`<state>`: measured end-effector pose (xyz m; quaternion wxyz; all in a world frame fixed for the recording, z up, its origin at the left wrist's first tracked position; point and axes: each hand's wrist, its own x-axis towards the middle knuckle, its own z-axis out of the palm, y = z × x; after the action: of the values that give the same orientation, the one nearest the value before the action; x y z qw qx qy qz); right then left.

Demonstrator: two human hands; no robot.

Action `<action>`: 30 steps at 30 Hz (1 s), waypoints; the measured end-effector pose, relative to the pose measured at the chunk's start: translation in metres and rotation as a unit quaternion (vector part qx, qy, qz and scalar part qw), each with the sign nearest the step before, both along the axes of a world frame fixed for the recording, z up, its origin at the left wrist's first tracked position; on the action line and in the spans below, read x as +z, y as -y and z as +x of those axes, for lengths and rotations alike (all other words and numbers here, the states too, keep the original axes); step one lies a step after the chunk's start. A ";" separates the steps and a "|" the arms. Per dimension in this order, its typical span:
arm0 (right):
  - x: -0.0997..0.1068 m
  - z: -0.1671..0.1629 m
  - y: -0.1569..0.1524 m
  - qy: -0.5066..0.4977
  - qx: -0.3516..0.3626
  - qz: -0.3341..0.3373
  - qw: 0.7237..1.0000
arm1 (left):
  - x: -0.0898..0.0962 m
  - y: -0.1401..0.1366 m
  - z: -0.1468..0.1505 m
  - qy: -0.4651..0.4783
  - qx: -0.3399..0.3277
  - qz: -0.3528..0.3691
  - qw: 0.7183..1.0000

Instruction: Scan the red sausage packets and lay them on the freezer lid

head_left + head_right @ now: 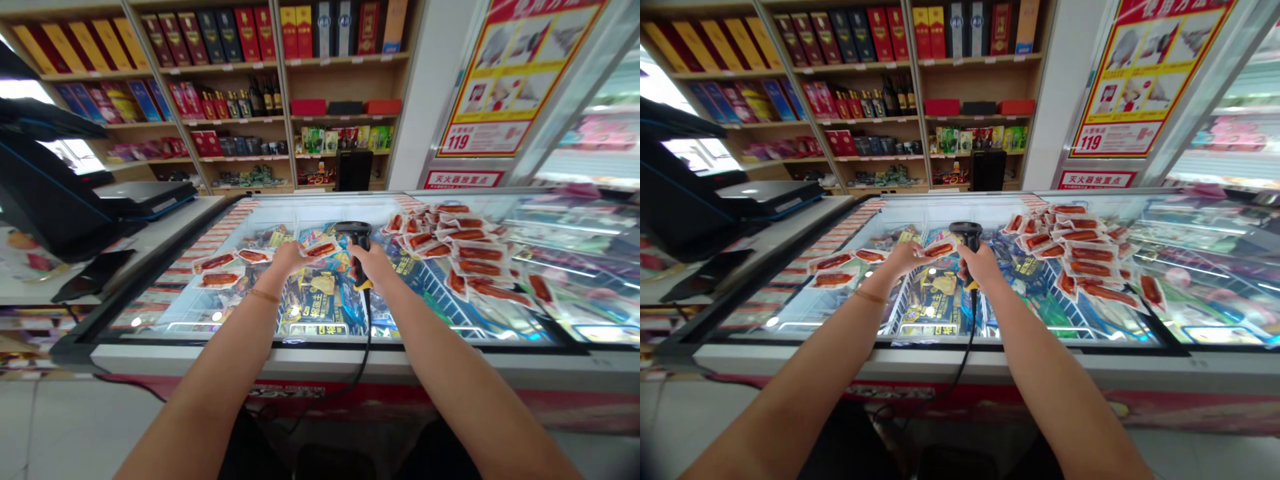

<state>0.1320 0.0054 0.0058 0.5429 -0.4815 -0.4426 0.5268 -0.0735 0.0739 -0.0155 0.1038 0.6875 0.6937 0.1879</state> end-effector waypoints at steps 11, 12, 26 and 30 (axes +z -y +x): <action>-0.007 -0.003 0.002 0.025 0.022 0.005 0.999 | -0.010 -0.012 -0.005 0.303 -0.070 0.023 0.950; -0.007 -0.004 0.003 0.024 0.025 0.005 0.999 | -0.011 -0.013 -0.004 0.342 -0.061 0.018 0.937; -0.008 -0.014 0.022 0.085 0.122 0.058 0.987 | 0.000 -0.009 -0.004 0.634 0.050 0.038 0.771; -0.011 -0.016 0.023 0.112 0.133 0.076 0.982 | 0.001 -0.009 -0.003 0.623 0.048 0.059 0.778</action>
<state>0.1163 -0.0181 -0.0047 0.4502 -0.4316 -0.5995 0.5016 -0.0766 0.0829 -0.0142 0.4635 0.3911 0.4972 0.6205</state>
